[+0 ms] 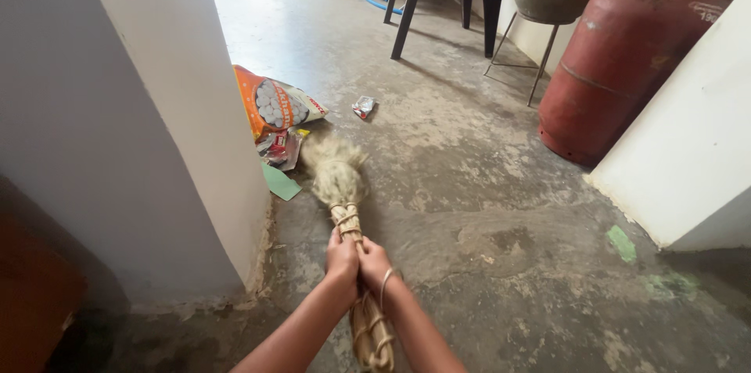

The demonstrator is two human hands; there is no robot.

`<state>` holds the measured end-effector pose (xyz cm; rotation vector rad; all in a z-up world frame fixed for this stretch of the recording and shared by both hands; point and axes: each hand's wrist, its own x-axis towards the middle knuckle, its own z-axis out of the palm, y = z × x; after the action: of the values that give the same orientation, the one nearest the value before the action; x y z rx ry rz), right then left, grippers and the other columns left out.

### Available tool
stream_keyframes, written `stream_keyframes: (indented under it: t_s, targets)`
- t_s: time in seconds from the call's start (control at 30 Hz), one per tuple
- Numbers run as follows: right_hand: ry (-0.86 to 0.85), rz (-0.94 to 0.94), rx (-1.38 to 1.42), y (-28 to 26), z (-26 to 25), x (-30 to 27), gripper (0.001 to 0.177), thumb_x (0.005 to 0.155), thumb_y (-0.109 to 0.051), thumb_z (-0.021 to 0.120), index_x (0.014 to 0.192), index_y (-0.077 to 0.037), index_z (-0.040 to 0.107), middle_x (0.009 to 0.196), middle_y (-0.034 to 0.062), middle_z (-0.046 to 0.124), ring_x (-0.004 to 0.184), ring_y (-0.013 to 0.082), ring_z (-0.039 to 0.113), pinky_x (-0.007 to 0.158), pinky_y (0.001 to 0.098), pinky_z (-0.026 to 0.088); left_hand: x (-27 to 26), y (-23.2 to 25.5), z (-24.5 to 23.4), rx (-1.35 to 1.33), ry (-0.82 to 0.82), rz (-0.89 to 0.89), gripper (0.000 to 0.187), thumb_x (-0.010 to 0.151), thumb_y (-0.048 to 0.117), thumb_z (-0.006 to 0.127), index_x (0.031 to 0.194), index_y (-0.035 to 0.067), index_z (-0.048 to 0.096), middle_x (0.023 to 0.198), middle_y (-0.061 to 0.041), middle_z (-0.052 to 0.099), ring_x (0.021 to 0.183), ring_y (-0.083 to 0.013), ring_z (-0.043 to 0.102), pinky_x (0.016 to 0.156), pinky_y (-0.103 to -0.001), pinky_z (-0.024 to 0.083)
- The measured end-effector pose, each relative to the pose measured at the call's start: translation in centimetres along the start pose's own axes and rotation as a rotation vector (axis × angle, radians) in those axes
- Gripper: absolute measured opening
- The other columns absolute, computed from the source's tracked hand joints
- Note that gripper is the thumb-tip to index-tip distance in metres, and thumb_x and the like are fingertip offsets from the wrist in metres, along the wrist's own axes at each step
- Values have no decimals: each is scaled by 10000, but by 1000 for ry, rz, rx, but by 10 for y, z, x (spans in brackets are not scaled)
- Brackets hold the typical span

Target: The person sweeps various pieces of trash and paper debris across a concrete floor using a small broom held in both hands.

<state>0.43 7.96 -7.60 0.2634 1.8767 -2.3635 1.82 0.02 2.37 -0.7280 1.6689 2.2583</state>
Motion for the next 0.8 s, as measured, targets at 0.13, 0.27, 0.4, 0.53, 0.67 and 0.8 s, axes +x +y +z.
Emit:
stream_keyframes:
  t_s: [0.13,0.27,0.4,0.53,0.67,0.8]
  targets:
    - [365,14,6,20,32,-79,291,991,-282,596,1217,-115,669,964,66,754,834,132,653,711,329,562,-38,-20,-39,39,-202,131,625,916,57,421,1529,178,448,1232,-96,709,1009,-226,684,862,-360,565]
    - [339,9,109,88,51,-118,299,951,-178,650,1226,-62,663,969,109,756,837,171,675,708,346,572,-51,-67,-96,126,-183,-54,621,924,44,448,1534,158,452,1178,-186,722,964,-284,688,849,-399,569]
    - [111,-27,110,94,73,-116,328,949,-181,702,1260,-78,682,1045,49,773,897,116,658,773,285,563,-37,-90,-129,64,-45,116,483,983,167,479,1445,79,594,1143,-167,733,944,-250,697,811,-398,569]
    - [-44,53,34,14,84,-103,329,959,-219,655,1253,-73,674,997,52,749,850,126,629,731,293,544,-37,-43,-109,-118,40,-5,469,1033,264,453,1479,136,520,1130,-157,691,941,-269,667,791,-435,563]
    - [-120,-187,32,-23,40,-93,410,913,-151,705,1298,-23,647,1097,46,732,956,117,637,823,283,551,-63,-14,-56,-42,40,66,488,1026,247,463,1512,208,476,1118,-158,697,932,-276,678,768,-425,567]
    - [250,-226,-130,-8,-25,-77,517,927,-227,706,1401,-54,592,1159,69,750,988,129,661,828,298,570,-61,1,-7,-94,-227,-68,526,1020,205,415,1546,204,406,1120,-160,670,933,-281,686,764,-433,602]
